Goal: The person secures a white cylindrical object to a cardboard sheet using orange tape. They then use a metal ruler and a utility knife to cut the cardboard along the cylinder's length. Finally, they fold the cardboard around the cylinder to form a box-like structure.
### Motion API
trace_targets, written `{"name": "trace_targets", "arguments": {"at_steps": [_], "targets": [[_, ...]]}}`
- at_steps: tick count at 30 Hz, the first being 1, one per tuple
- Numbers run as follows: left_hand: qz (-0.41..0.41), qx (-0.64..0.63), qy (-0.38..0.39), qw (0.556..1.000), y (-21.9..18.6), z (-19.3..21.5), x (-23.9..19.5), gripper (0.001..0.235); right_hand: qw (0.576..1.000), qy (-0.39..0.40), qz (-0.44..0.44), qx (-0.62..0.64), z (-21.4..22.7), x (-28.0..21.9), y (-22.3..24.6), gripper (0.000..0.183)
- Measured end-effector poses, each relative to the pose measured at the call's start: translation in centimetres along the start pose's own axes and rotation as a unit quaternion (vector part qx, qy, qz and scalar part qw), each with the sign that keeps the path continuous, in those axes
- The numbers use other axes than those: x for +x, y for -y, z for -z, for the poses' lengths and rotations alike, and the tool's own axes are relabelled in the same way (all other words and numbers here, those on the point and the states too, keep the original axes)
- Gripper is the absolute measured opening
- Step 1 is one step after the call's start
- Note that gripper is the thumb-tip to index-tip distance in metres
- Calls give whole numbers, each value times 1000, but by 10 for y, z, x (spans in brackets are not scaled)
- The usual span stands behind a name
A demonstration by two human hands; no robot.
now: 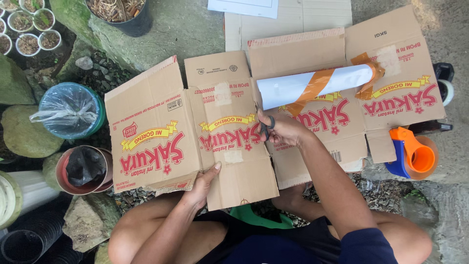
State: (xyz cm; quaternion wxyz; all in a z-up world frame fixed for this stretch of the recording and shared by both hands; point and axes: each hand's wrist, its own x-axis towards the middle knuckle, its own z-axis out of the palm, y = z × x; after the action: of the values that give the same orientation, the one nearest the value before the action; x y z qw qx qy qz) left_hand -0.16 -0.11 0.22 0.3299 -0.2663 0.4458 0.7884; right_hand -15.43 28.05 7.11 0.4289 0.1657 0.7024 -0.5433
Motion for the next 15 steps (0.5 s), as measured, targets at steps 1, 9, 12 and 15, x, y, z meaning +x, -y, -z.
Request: {"name": "trace_targets", "arguments": {"at_steps": [1, 9, 12, 15], "targets": [[-5, -4, 3, 1000, -1, 0, 0, 56, 1000, -6, -7, -7, 0, 2, 2, 75], [22, -19, 33, 999, -1, -1, -5, 56, 1000, -14, -4, -25, -6, 16, 14, 79], [19, -5, 34, 999, 0, 1, -4, 55, 998, -51, -11, -27, -11, 14, 17, 77], [-2, -10, 28, 1000, 3, 4, 0, 55, 994, -96, 5, -44, -15, 14, 16, 64]]}}
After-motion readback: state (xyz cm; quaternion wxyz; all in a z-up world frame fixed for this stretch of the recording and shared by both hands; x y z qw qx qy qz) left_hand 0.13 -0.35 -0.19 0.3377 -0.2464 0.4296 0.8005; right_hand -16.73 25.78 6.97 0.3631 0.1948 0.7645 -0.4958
